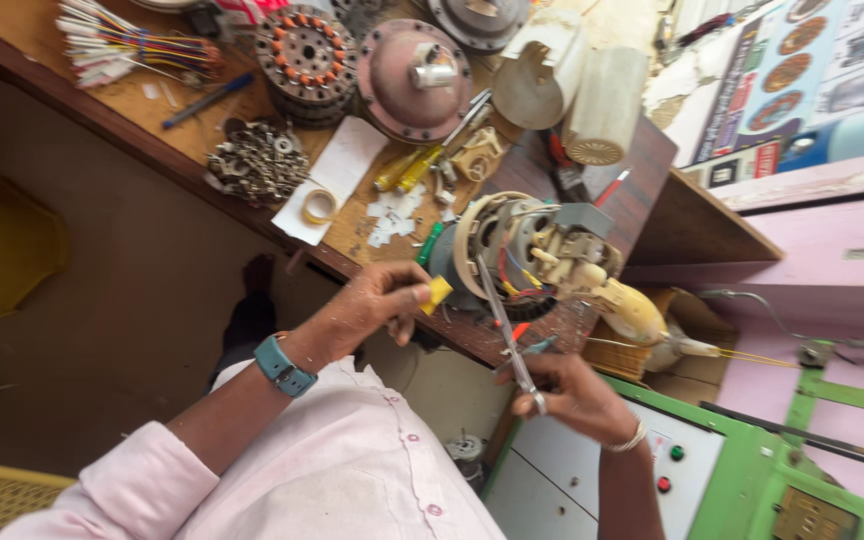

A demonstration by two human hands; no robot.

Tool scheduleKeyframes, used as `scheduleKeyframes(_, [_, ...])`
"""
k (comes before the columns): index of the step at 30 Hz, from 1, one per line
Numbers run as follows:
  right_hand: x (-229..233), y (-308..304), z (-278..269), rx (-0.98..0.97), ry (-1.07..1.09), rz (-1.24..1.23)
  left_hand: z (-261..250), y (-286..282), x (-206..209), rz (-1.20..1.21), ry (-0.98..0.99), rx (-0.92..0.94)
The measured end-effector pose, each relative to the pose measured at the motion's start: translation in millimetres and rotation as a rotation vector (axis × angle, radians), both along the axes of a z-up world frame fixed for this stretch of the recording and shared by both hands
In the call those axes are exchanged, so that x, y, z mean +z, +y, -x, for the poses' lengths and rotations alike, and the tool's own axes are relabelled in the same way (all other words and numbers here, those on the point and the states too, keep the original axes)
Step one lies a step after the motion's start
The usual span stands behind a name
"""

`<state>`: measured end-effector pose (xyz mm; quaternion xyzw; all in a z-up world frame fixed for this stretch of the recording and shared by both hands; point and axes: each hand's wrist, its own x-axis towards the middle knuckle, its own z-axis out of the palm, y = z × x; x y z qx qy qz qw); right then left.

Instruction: The person wraps yellow electrical tape around wires connected to a disassembled motor. They use scissors to cut the tape and a screwdriver to adjust internal components. The person handles the motor housing and wires throughout the process.

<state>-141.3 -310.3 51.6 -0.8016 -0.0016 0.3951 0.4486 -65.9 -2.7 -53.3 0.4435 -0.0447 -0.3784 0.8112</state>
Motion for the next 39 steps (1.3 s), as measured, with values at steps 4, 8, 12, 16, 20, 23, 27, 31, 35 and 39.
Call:
scheduleKeyframes(4, [-57, 64, -1, 0.117, -0.128, 0.023, -7, 62, -12, -0.106, -0.033, 0.422])
scheduleKeyframes(8, [-131, 124, -34, 0.073, -0.32, 0.359, -19, 102, -12, -0.124, -0.045, 0.619])
scheduleKeyframes(12, [-186, 166, -66, -0.015, -0.474, 0.564, -28, 122, -6, -0.21, -0.168, 0.496])
scheduleKeyframes(16, [-205, 196, -89, 0.038, -0.529, 0.695, -46, 119, 1, -0.199, -0.217, 0.39])
scheduleKeyframes(20, [-170, 216, -99, -0.031, -0.503, 0.759, -59, 116, 15, -0.242, -0.323, 0.347])
scheduleKeyframes(23, [-123, 218, -92, -0.395, -0.328, 0.024, -65, 113, 22, -0.314, -0.525, 0.299])
scheduleKeyframes(27, [-82, 223, -76, -0.879, -0.134, -0.839, -74, 108, 26, -0.378, -0.766, 0.219])
scheduleKeyframes(31, [-94, 236, -64, -1.06, -0.262, -0.772, -79, 96, 18, -0.318, -0.864, 0.129])
scheduleKeyframes(35, [-115, 233, -44, -1.11, -0.369, -0.841, -82, 83, 15, -0.243, -0.677, -0.141])
scheduleKeyframes(39, [-128, 226, 0, -1.304, -0.39, -0.962, -89, 68, 24, -0.121, -0.871, -0.247])
